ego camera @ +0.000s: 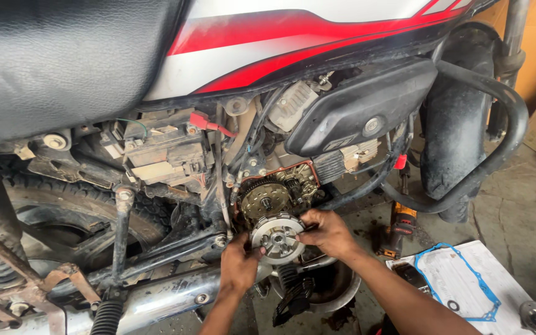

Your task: The person repeatedly removes and reinstalls the motorcycle clutch assembly. They detach the clutch basket, inspect it, and then attempt to fit it back onto the engine shaft multiple times.

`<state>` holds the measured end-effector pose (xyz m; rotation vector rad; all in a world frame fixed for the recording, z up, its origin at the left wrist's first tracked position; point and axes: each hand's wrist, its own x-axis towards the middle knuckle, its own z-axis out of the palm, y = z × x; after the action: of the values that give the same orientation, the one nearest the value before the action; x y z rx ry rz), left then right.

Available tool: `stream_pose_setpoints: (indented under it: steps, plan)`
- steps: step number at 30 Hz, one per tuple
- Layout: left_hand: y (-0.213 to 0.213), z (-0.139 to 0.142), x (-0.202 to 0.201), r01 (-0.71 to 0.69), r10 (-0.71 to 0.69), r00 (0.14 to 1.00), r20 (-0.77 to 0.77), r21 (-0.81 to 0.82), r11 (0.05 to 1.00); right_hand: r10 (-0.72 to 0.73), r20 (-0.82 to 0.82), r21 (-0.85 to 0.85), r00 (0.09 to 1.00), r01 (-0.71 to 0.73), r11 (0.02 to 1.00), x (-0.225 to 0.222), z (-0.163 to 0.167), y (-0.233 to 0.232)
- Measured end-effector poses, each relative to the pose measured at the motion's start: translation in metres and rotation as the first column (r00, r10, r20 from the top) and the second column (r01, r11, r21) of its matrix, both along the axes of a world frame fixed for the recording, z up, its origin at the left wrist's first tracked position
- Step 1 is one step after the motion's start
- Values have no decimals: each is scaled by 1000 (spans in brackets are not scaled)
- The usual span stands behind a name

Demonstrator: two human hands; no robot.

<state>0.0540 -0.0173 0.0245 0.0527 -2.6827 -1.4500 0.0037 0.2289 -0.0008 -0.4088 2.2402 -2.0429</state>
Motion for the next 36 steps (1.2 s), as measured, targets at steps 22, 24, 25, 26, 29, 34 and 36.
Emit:
stream_pose_setpoints:
  steps: [22, 24, 25, 26, 29, 34, 36]
  plan:
    - [24, -13, -38, -292, 275, 901, -336, 0, 957, -229, -640, 423, 733, 585, 692, -24, 23, -32]
    - [26, -11, -38, -280, 279, 887, -368, 54, 959, -256, -623, 405, 740, 584, 703, -24, 23, -34]
    - [27, -10, -38, -288, 288, 892, -349, 53, 956, -270, -612, 397, 743, 585, 708, -23, 22, -35]
    - [28, -9, -38, -297, 297, 896, -331, 53, 953, -285, -602, 388, 746, 585, 712, -22, 21, -36]
    - [29, -7, -38, -321, 316, 903, -291, 31, 947, -276, -609, 391, 744, 584, 712, -22, 18, -38]
    - [32, -3, -36, -360, 353, 903, -246, 17, 933, -297, -602, 387, 742, 596, 704, -22, 16, -44]
    - [34, -3, -35, -367, 363, 895, -257, 34, 929, -307, -599, 384, 739, 602, 700, -22, 17, -46]
